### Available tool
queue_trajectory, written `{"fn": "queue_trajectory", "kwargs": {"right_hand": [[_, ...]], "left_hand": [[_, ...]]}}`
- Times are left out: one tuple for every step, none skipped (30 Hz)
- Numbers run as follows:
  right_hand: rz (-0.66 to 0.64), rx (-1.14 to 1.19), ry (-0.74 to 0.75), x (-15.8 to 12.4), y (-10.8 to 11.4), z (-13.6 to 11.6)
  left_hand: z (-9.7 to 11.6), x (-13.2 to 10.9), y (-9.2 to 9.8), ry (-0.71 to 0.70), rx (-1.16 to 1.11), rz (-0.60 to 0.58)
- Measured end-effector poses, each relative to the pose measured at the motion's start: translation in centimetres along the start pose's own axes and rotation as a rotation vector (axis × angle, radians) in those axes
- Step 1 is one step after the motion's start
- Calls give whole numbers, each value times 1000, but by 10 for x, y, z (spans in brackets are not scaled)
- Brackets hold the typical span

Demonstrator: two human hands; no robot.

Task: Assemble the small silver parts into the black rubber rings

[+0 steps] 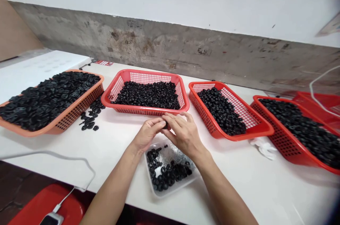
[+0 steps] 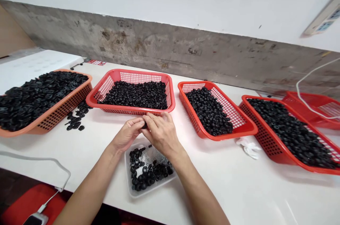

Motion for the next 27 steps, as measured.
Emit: {"fn": "queue_trajectory", "kwargs": {"right_hand": [[3,3,-6,0,1,1],[3,2,-13,0,2,2],[-2,0,-18,0,2,3],[-9,-3,-20,0,2,4],[-14,-4,-19,0,1,4],[-18,-4,-13,0,1,3],[-21,0,-5,0,1,2],[-25,8,3,1,0,2],[-31,17,7,1,-1,1],[-39,30,12,1,-1,0],[-49,43,15,1,-3,0],[-61,59,20,1,-4,0],[-69,78,29,1,-5,0],[-72,99,41,1,-6,0],[-73,119,56,0,-7,0],[-76,137,73,0,-8,-1],[-79,151,89,-1,-9,-1],[-83,157,104,-1,-11,-1],[-86,154,116,-2,-12,-1],[-83,146,127,-2,-12,-1],[-75,134,135,-3,-12,-1],[-62,121,141,-3,-11,-2],[-49,109,144,-3,-10,-2],[-34,97,147,-3,-9,-3],[-15,88,146,-3,-7,-3],[5,82,143,-3,-5,-3],[27,81,136,-3,-3,-2]], "left_hand": [[-1,0,-1,18,-7,-12],[-3,0,-1,36,-12,-22],[-4,0,-1,51,-14,-29],[-5,0,-1,62,-12,-33],[-5,0,0,67,-4,-34],[-5,0,1,67,7,-34],[-5,0,2,62,20,-33],[-4,0,3,53,33,-30],[-3,0,4,43,45,-26],[-3,0,5,35,55,-23],[-2,0,5,28,65,-21],[-2,0,5,23,73,-19],[-3,0,5,21,82,-17],[-3,1,6,20,90,-15],[-4,1,6,22,96,-13],[-5,1,5,27,96,-11],[-6,1,5,35,93,-11],[-8,1,5,44,86,-10],[-9,1,4,53,78,-9],[-10,1,4,61,71,-7],[-10,1,3,65,68,-5],[-10,1,3,66,68,-3],[-10,1,2,63,71,-1],[-10,1,2,59,76,-1],[-10,1,1,58,83,-3],[-11,1,0,59,88,-5],[-12,1,1,63,88,-5]]}}
Point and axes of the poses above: each hand's wrist, its own x-axis towards the middle knuckle, its own y-axis out of the back of the hand, z = x × y, the point moved 9 cm from there along x, towards the middle knuckle, and after that the axes turned 9 degrees about -x, right-handed, at the moved point
